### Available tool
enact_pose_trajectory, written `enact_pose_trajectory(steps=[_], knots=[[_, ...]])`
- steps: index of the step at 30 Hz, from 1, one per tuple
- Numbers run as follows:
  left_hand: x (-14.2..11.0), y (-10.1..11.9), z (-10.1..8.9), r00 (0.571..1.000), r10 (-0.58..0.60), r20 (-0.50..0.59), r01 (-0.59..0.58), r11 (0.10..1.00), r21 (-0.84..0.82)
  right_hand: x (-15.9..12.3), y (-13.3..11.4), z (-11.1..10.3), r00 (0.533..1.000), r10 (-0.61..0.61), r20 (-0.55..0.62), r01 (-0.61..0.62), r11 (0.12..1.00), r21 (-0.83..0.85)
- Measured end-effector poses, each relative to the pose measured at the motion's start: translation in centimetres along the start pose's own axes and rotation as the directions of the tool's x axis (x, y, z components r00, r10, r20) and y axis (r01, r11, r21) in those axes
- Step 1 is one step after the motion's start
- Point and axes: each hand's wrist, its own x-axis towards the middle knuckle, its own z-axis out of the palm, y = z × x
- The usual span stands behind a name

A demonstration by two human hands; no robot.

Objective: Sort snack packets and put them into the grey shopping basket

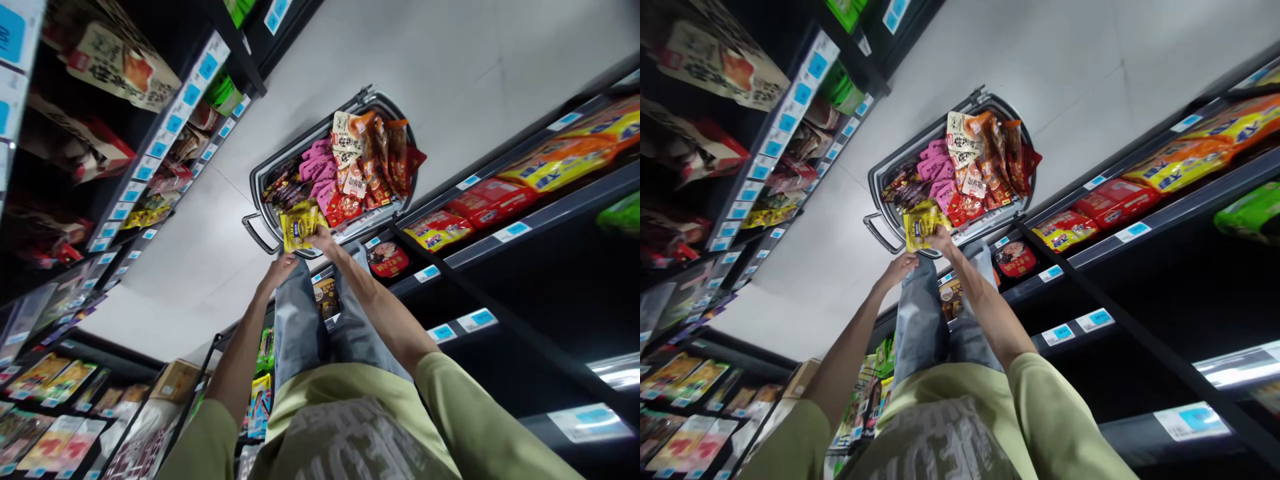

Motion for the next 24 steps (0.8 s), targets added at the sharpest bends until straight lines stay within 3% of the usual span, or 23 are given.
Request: enact_pose_trajectory(steps=[2, 4, 5, 7, 9, 12, 15, 19, 24], knots=[[-1.0, 0.2, 0.6, 0.998, -0.018, 0.059, 0.029, 0.980, -0.198, -1.9, 0.0, 0.7, 0.997, -0.043, 0.056, 0.038, 0.996, 0.083], [-2.0, 0.9, 1.4, 0.996, 0.022, 0.086, 0.026, 0.855, -0.518, -4.2, 0.1, 1.2, 0.993, -0.073, 0.095, 0.059, 0.988, 0.140], [-2.4, 1.3, 1.8, 0.997, 0.057, 0.053, -0.007, 0.745, -0.667, -5.2, 0.3, 1.4, 0.991, -0.079, 0.112, 0.061, 0.986, 0.154], [-3.1, 2.2, 2.4, 0.989, 0.095, -0.113, -0.147, 0.542, -0.828, -7.0, 0.6, 1.6, 0.987, -0.076, 0.140, 0.054, 0.986, 0.160], [-3.5, 2.9, 2.7, 0.958, 0.056, -0.280, -0.274, 0.458, -0.846, -7.7, 0.9, 1.7, 0.987, -0.060, 0.147, 0.039, 0.989, 0.140], [-3.9, 3.4, 2.3, 0.924, -0.028, -0.380, -0.312, 0.518, -0.797, -6.6, 0.7, 1.4, 0.997, -0.025, 0.071, 0.019, 0.997, 0.080], [-4.3, 2.9, 1.3, 0.910, -0.045, -0.411, -0.308, 0.591, -0.746, -3.4, 0.1, 0.4, 0.995, 0.004, -0.102, -0.006, 1.000, -0.025], [-4.7, 1.4, 0.1, 0.912, -0.041, -0.408, -0.329, 0.520, -0.788, 0.7, -0.5, -1.3, 0.958, -0.001, -0.286, -0.056, 0.980, -0.190], [-5.0, -0.4, -0.1, 0.919, -0.089, -0.384, -0.304, 0.458, -0.835, 2.4, 0.2, -1.3, 0.956, 0.022, -0.291, -0.110, 0.951, -0.290]])
